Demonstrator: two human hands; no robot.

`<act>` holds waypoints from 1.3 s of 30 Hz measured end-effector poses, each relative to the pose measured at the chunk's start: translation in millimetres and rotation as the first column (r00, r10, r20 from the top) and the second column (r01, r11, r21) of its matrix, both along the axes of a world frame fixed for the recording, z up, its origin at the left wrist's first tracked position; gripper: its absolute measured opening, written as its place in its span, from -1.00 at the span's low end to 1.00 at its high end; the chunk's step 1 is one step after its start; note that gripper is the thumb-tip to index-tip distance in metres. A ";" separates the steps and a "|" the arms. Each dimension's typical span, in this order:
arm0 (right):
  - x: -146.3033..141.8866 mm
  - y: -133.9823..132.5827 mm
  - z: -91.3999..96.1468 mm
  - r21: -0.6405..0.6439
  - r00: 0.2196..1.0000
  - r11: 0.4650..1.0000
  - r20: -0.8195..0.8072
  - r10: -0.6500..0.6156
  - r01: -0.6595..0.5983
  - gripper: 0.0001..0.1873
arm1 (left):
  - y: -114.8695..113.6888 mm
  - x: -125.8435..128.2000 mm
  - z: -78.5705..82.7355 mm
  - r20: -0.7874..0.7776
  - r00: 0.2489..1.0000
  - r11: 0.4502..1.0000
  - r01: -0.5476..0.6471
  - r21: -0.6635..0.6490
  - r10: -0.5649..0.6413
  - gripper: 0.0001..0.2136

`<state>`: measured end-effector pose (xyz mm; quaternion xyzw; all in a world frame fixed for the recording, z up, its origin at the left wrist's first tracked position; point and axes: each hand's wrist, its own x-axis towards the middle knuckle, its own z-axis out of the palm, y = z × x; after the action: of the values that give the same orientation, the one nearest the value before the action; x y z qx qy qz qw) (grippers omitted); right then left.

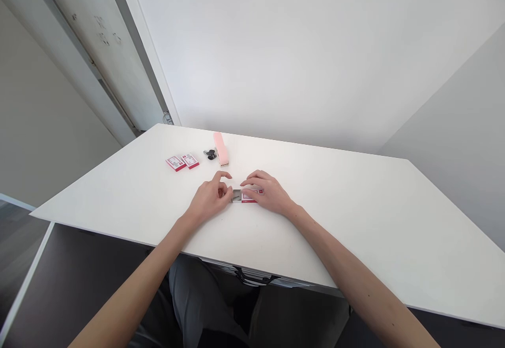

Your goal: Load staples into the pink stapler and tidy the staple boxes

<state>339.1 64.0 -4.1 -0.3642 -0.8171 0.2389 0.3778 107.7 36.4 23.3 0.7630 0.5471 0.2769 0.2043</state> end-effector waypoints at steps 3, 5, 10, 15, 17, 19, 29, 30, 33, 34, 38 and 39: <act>0.9 -0.2 1.6 -0.010 1.000 1.000 -0.022 -0.020 0.020 -0.78 | 0.8 -0.3 -0.7 0.001 1.000 1.000 0.009 0.000 -0.009 -0.77; 1.5 0.3 1.3 -0.010 1.000 1.000 -0.016 -0.022 0.022 -0.78 | 1.1 -0.4 -0.8 -0.001 1.000 1.000 0.013 0.000 -0.013 -0.77; 1.8 1.3 0.3 -0.018 0.999 0.999 0.034 -0.035 0.036 -0.78 | 0.0 -0.7 -0.5 -0.015 0.998 0.998 0.055 0.007 -0.055 -0.77; 0.7 1.4 1.7 -0.038 0.998 0.999 0.051 -0.038 0.040 -0.77 | -0.3 -1.4 -1.5 -0.010 0.990 0.990 0.138 -0.007 -0.138 -0.73; 0.4 1.6 1.5 -0.047 0.998 0.999 0.053 -0.023 0.026 -0.79 | -0.2 -1.5 -2.3 -0.023 0.987 0.987 0.161 0.004 -0.161 -0.73; 0.3 1.8 0.9 -0.057 0.998 0.998 0.057 0.005 -0.001 -0.79 | -0.3 -1.3 -3.0 -0.051 0.980 0.980 0.196 0.028 -0.194 -0.74; 1.4 0.7 3.0 -0.115 0.994 0.993 0.102 0.029 -0.017 -0.78 | -4.1 1.0 1.7 -0.078 0.938 0.938 0.342 0.054 -0.338 -0.70; 1.3 0.7 3.3 -0.117 0.994 0.993 0.105 0.030 -0.017 -0.78 | -4.5 1.2 1.7 -0.077 0.937 0.937 0.345 0.058 -0.340 -0.70; 0.6 0.9 3.7 -0.126 0.994 0.992 0.103 0.037 -0.024 -0.74 | -5.4 1.6 -0.6 -0.097 0.936 0.934 0.347 0.085 -0.339 -0.68; 0.2 1.0 3.6 -0.131 0.995 0.991 0.098 0.037 -0.024 -0.72 | -5.3 1.8 -1.9 -0.103 0.936 0.933 0.346 0.097 -0.336 -0.67; -0.7 2.5 2.6 -0.169 0.999 0.985 0.035 -0.024 0.030 -0.65 | -2.8 1.9 -5.9 -0.102 0.954 0.940 0.295 0.170 -0.281 -0.62; -0.7 3.1 2.3 -0.180 0.999 0.982 0.010 -0.050 0.051 -0.64 | -1.7 1.7 -6.1 -0.111 0.956 0.936 0.289 0.200 -0.271 -0.63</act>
<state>338.4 67.1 -1.8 -0.4183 -0.7836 0.3011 0.3470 109.4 34.7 17.2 0.8614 0.4076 0.2710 0.1358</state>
